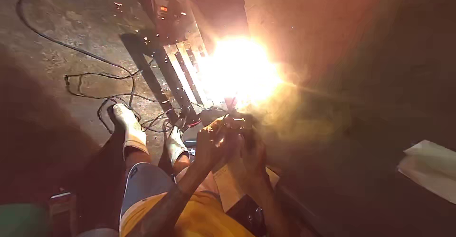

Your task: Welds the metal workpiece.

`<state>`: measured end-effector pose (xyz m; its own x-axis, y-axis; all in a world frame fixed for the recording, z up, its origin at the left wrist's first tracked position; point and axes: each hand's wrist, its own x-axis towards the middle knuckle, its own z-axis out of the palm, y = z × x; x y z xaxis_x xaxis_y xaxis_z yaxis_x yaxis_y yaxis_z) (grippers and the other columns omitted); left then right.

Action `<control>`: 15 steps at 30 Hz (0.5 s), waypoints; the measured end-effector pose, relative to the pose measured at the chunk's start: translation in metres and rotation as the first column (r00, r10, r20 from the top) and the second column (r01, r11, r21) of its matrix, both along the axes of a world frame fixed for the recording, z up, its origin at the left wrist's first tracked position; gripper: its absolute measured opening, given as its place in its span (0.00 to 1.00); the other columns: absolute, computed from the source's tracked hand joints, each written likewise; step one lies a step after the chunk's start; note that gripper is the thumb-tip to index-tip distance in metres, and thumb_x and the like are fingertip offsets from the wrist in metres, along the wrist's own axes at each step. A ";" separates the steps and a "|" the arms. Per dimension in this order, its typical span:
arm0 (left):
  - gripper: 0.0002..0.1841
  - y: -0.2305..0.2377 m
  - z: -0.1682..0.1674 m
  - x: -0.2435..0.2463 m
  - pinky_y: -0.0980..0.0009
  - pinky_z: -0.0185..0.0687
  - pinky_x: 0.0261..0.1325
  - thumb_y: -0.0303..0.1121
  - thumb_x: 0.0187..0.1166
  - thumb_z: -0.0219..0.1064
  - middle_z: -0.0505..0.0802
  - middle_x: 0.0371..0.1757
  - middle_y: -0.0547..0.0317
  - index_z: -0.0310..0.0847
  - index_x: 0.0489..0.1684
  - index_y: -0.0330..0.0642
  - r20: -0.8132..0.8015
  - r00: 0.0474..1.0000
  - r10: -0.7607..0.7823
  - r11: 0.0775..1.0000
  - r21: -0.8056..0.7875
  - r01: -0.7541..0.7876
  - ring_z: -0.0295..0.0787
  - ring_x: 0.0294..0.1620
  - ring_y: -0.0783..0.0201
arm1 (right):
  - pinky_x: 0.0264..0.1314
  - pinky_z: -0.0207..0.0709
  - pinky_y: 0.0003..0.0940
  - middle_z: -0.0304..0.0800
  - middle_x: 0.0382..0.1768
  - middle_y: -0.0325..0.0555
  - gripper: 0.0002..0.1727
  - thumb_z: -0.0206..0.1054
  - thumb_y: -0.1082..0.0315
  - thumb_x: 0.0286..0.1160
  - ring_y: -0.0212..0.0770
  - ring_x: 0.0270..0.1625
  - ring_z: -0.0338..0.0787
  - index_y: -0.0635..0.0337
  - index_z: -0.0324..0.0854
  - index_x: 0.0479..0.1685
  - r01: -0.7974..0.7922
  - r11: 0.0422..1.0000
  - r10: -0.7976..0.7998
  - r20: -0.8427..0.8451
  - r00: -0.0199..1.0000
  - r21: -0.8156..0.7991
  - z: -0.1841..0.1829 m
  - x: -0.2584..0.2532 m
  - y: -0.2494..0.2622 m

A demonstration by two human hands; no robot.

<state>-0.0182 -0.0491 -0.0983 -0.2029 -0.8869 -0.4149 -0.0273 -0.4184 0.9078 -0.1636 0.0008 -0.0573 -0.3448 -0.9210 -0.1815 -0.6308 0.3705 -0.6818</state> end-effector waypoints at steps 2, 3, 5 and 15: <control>0.13 -0.002 -0.001 0.000 0.66 0.88 0.47 0.38 0.84 0.66 0.96 0.41 0.63 0.90 0.59 0.47 0.023 1.000 -0.013 1.000 0.002 0.013 0.91 0.39 0.72 | 0.35 0.89 0.30 0.92 0.42 0.48 0.24 0.70 0.67 0.77 0.31 0.31 0.89 0.74 0.78 0.68 -0.042 0.999 0.043 0.008 0.999 -0.028 -0.002 -0.002 -0.001; 0.14 -0.002 -0.002 0.001 0.65 0.88 0.48 0.37 0.84 0.66 0.95 0.41 0.61 0.89 0.60 0.45 0.032 0.999 -0.021 1.000 -0.001 0.021 0.91 0.39 0.71 | 0.36 0.89 0.30 0.92 0.45 0.50 0.26 0.69 0.67 0.78 0.31 0.33 0.89 0.76 0.75 0.71 -0.057 0.998 0.058 0.020 0.998 -0.037 -0.004 -0.003 -0.001; 0.13 0.000 -0.001 0.002 0.63 0.86 0.51 0.33 0.80 0.67 0.94 0.42 0.57 0.89 0.58 0.41 0.049 0.999 -0.018 1.000 0.009 0.018 0.90 0.42 0.68 | 0.35 0.89 0.31 0.92 0.43 0.51 0.28 0.70 0.67 0.77 0.32 0.31 0.89 0.77 0.74 0.72 -0.038 0.999 0.038 0.011 0.999 -0.019 -0.005 -0.003 -0.002; 0.15 0.005 -0.004 0.005 0.56 0.86 0.61 0.33 0.81 0.68 0.95 0.50 0.48 0.88 0.60 0.36 0.020 0.999 -0.045 0.999 0.022 0.044 0.93 0.51 0.59 | 0.47 0.89 0.37 0.93 0.45 0.50 0.19 0.70 0.63 0.77 0.36 0.43 0.93 0.67 0.83 0.61 0.043 0.983 -0.035 -0.047 0.998 0.178 -0.002 -0.010 0.019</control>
<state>-0.0135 -0.0437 -0.1019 -0.2332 -0.8679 -0.4385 -0.0652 -0.4360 0.8976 -0.1739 0.0203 -0.0593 -0.3907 -0.8609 -0.3258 -0.6415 0.5085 -0.5743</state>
